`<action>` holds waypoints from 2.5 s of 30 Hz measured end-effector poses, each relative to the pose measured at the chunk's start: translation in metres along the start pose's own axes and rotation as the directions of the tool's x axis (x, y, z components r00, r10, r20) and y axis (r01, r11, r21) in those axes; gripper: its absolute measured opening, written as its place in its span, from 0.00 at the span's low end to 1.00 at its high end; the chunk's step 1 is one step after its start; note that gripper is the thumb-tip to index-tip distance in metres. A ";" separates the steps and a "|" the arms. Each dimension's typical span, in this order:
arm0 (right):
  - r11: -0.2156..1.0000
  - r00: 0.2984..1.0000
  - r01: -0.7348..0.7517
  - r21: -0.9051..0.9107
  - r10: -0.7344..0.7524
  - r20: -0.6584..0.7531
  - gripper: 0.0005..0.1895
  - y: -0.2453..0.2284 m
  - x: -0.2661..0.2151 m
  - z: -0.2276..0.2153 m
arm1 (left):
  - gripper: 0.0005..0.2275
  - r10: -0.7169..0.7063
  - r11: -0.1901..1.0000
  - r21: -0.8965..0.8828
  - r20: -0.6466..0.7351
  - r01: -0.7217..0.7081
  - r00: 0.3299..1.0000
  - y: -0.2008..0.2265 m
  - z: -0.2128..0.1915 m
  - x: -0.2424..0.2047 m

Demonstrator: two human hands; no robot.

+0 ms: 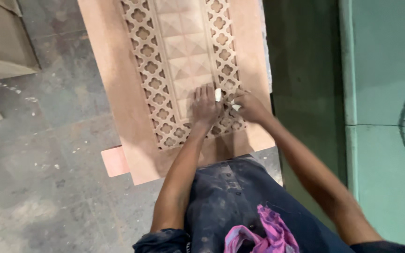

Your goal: The person sands a large decorative wooden panel with a sanding block, moving methodically across the carved lattice and flat surfaces. The person adjusts grip and position repeatedly to cover different sections of the panel.

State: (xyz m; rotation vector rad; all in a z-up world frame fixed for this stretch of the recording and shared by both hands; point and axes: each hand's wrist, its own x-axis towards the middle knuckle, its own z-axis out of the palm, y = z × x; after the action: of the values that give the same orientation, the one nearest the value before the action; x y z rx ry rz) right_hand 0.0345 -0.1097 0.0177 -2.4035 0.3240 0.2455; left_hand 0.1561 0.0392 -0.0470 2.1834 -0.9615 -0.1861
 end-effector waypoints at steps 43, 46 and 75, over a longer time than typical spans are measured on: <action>0.827 0.888 -0.119 -0.549 -0.159 -0.431 0.11 -0.001 -0.015 0.003 | 0.17 0.025 0.992 0.128 -0.052 -0.018 0.998 0.008 0.011 -0.001; 0.837 0.913 -0.040 -0.546 -0.192 -0.361 0.10 0.000 -0.009 0.004 | 0.17 0.025 0.991 0.132 -0.046 -0.019 0.999 0.005 0.005 0.000; 0.889 0.828 -0.193 -0.415 -0.079 -0.555 0.22 0.010 0.007 0.048 | 0.18 0.003 0.997 0.075 -0.046 0.001 0.999 0.020 -0.012 0.007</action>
State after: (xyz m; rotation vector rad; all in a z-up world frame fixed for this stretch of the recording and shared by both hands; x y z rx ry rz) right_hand 0.0338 -0.0861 -0.0260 -2.9057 0.6719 -0.4299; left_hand 0.1543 0.0321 -0.0240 2.2458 -0.9578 -0.1001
